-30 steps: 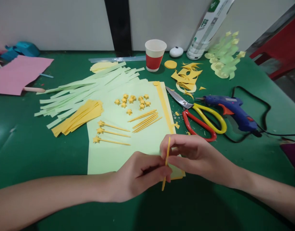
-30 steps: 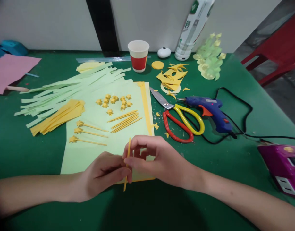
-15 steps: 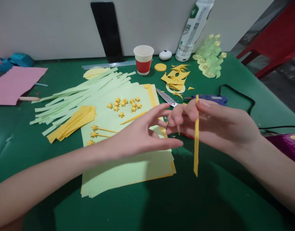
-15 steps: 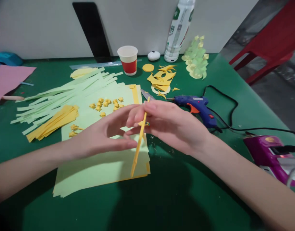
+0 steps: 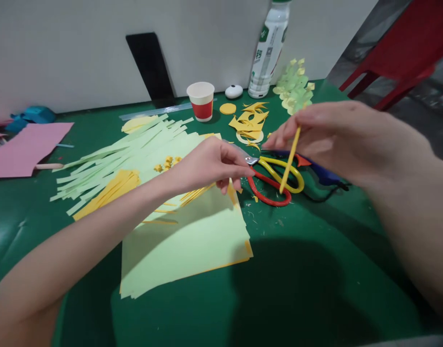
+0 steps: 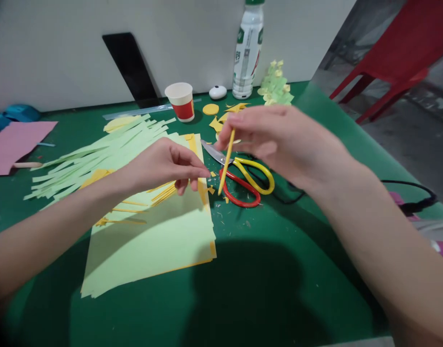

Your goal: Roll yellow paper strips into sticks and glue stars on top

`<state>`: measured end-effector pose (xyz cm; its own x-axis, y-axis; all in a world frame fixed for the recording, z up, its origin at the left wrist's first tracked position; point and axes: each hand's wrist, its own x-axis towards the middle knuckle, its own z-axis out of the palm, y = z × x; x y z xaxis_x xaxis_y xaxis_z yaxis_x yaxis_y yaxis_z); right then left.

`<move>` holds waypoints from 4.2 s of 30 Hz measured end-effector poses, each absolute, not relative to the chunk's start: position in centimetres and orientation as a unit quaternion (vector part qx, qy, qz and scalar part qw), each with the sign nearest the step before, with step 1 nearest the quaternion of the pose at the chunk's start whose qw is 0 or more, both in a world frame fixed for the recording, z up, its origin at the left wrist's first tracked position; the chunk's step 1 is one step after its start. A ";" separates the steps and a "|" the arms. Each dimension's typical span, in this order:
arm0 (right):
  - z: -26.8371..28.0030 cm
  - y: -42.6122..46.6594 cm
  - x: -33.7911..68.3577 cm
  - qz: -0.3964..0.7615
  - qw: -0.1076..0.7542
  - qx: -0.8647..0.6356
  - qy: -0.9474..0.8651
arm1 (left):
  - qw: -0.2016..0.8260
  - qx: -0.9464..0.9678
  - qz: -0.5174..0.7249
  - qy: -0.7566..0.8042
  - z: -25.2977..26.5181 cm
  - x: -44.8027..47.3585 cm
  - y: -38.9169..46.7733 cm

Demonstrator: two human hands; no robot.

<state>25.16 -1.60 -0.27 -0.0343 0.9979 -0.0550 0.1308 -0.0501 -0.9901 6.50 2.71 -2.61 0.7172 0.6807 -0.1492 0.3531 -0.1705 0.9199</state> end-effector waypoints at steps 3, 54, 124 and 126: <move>-0.1 -1.3 25.7 0.475 0.535 -0.516 -0.472 | 0.393 0.821 0.204 0.360 -3.0 6.1 3.0; -5.7 -4.9 19.2 0.391 0.237 -0.508 -0.730 | 0.802 0.469 0.138 0.342 -8.9 -0.9 -5.7; -5.5 -5.6 18.2 0.464 0.213 -0.580 -0.635 | 0.737 0.523 0.136 0.406 -8.2 -0.6 -5.5; -5.3 -5.5 18.1 0.474 0.209 -0.578 -0.630 | 0.737 0.523 0.133 0.407 -8.2 -0.6 -5.5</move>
